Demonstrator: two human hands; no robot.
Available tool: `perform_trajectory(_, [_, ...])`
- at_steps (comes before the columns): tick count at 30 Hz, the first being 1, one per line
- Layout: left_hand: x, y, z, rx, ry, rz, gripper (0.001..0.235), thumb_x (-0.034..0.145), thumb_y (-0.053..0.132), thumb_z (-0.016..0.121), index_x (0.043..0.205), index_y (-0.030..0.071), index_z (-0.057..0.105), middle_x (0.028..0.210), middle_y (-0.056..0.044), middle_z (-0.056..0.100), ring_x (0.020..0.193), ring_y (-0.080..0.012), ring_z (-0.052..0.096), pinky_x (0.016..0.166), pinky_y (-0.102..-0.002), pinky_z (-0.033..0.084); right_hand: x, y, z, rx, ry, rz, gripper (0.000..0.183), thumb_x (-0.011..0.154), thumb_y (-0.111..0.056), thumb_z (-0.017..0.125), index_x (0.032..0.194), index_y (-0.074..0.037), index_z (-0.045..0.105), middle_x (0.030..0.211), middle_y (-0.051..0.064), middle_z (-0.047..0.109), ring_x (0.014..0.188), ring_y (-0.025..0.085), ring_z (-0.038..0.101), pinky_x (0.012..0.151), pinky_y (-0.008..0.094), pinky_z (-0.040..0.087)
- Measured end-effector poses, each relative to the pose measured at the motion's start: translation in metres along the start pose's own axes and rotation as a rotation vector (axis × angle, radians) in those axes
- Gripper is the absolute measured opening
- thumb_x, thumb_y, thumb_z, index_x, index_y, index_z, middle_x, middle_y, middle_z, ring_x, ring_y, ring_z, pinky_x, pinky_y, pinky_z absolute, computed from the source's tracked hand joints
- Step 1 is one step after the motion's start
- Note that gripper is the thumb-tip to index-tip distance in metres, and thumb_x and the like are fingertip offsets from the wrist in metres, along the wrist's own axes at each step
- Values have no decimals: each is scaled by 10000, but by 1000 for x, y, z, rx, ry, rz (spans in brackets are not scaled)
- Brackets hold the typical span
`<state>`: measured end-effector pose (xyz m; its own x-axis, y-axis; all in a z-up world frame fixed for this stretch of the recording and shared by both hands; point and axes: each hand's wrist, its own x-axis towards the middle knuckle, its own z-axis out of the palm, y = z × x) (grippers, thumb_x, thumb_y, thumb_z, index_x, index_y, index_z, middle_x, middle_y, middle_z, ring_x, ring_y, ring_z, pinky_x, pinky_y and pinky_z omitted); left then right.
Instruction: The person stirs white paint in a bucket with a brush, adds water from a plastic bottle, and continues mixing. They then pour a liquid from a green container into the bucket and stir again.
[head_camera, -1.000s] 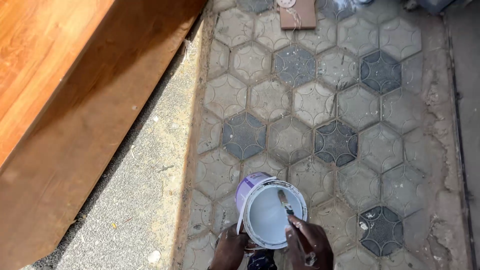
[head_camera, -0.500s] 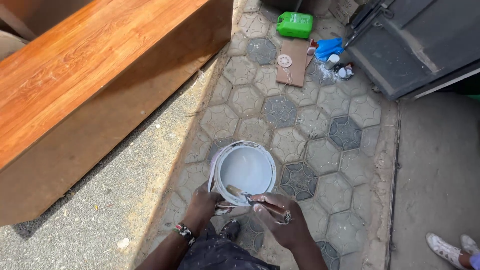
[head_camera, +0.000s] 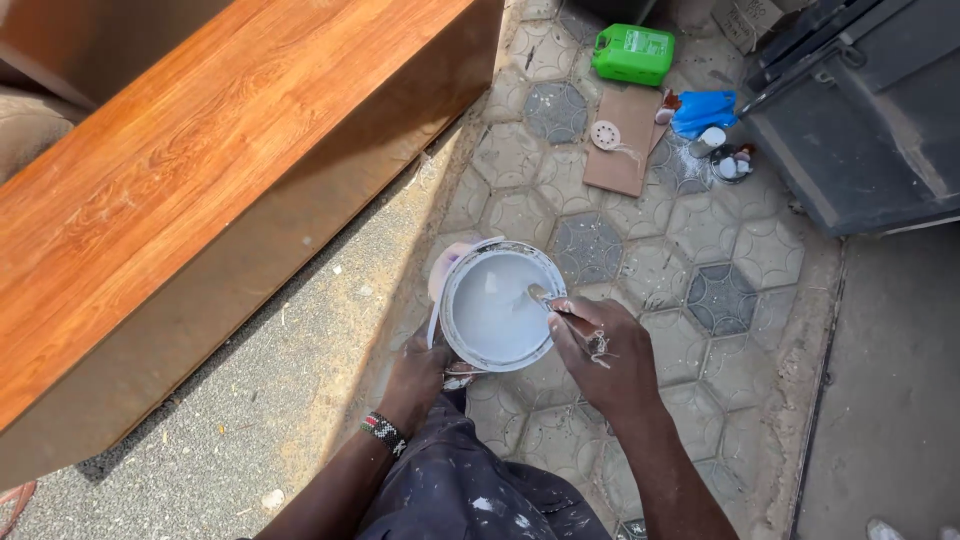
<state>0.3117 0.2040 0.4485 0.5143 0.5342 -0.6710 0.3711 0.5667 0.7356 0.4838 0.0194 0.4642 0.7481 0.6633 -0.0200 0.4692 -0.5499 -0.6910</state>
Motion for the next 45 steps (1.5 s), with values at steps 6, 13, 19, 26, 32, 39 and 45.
perform_trajectory(6, [201, -4, -15, -138, -75, -42, 994, 784, -125, 601, 1762, 51, 574, 1273, -290, 889, 848, -424, 901, 668, -498, 798, 119, -16, 2, 146, -292, 124, 251, 1011, -374, 843, 1177, -232, 967, 1049, 156, 959, 1133, 441, 887, 990, 582, 716])
perform_trajectory(13, [225, 188, 46, 126, -54, 16, 788, 882, 26, 590, 1655, 57, 739, 1383, -243, 887, 1134, -366, 847, 962, -548, 731, 276, -36, -7, 91, -39, -120, 313, 1134, -331, 795, 1363, -145, 900, 1078, 182, 892, 1148, 443, 841, 931, 535, 729])
perform_trajectory(19, [337, 243, 88, -229, -148, -80, 940, 1035, -164, 529, 1890, 223, 474, 1076, -236, 883, 728, -306, 832, 659, -411, 734, 412, -2, -43, 71, -190, 313, 368, 965, -414, 829, 1208, -188, 989, 1162, 4, 1012, 1096, 137, 940, 922, 370, 683])
perform_trajectory(26, [446, 297, 153, -423, 61, -11, 995, 816, -171, 599, 1777, 85, 594, 1413, -345, 837, 1005, -526, 866, 740, -628, 790, 577, -8, -81, 235, -345, -111, 313, 1082, -347, 799, 1319, -187, 926, 1052, 260, 903, 1123, 582, 849, 946, 651, 702])
perform_trajectory(32, [548, 342, 182, -542, 131, -7, 918, 810, -174, 582, 1697, 53, 662, 1266, -305, 862, 840, -521, 872, 685, -563, 796, 725, 5, -74, -64, -220, -151, 212, 1028, -348, 853, 1215, -267, 910, 1075, 151, 903, 1167, 401, 857, 1005, 534, 698])
perform_trajectory(39, [605, 503, 200, -544, 201, 35, 996, 812, -129, 577, 1796, 9, 526, 1535, -418, 622, 938, -623, 856, 814, -549, 795, 833, -16, -83, 20, -374, 154, 302, 997, -424, 852, 1248, -287, 949, 1162, 104, 955, 1261, 373, 856, 1146, 549, 651])
perform_trajectory(45, [689, 575, 239, -84, 283, -142, 953, 882, 201, 717, 1814, 312, 549, 1635, -237, 695, 1094, -434, 903, 907, -491, 791, 945, -16, -83, 169, -118, -345, 219, 1086, -180, 836, 1291, -125, 891, 1144, 220, 869, 1196, 537, 793, 966, 581, 692])
